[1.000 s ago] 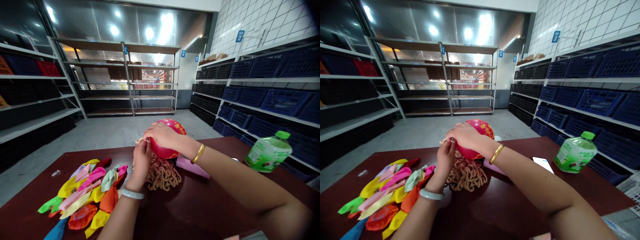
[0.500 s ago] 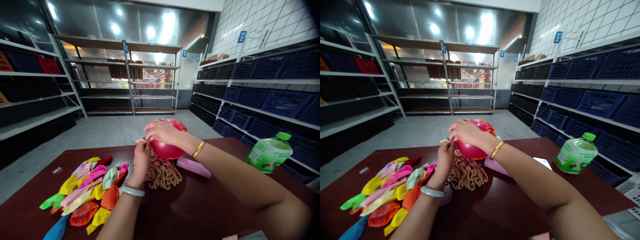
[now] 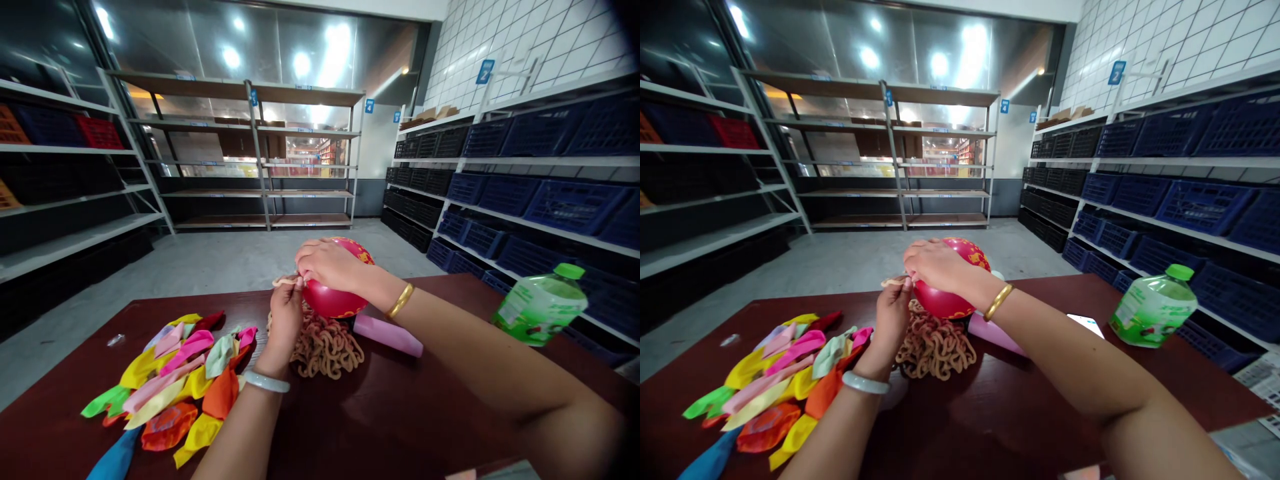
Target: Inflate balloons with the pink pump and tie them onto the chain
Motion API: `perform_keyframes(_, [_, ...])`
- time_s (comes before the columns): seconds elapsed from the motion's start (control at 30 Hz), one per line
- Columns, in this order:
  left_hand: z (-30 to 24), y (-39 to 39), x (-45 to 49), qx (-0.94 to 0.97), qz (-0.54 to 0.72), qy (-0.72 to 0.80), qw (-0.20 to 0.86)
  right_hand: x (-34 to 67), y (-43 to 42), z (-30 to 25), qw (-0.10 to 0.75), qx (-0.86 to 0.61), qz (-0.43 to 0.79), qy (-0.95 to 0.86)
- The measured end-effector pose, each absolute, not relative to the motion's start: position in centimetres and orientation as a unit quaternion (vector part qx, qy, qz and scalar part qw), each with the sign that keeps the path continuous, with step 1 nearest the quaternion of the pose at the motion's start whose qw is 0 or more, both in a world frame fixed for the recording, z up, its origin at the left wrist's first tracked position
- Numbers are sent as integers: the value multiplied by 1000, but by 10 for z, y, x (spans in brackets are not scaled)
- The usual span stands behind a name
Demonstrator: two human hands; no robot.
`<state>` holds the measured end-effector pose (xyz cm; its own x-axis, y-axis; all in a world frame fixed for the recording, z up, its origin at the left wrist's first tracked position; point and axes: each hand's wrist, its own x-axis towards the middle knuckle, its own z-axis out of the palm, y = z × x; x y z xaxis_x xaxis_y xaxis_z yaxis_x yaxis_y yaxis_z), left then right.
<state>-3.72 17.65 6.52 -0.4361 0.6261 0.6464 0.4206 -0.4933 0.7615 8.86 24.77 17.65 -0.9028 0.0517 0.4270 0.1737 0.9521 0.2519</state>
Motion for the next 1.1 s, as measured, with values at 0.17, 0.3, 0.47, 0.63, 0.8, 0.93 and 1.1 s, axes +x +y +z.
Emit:
perform_keyframes(0.17, [64,177,-40,523,688,498,73,95,236,162,246,-38,-218,-944])
perform_keyframes(0.3, [63,176,-40,532,684,494,70,97,233,153,263,-52,-233,-935])
perform_keyframes(0.47, [67,174,-36,531,677,506,60,101,239,151,300,-82,-143,-940])
perform_keyframes(0.63, [70,173,-34,543,664,512,45,105,244,155,272,-89,-67,-956])
perform_keyframes(0.8, [70,170,-31,555,657,508,52,107,241,158,269,-110,-66,-955])
perform_keyframes(0.93, [68,169,-33,554,652,517,32,109,237,154,278,-94,-109,-950])
perform_keyframes(1.1, [67,170,-36,548,650,526,4,110,237,146,282,-107,-144,-942])
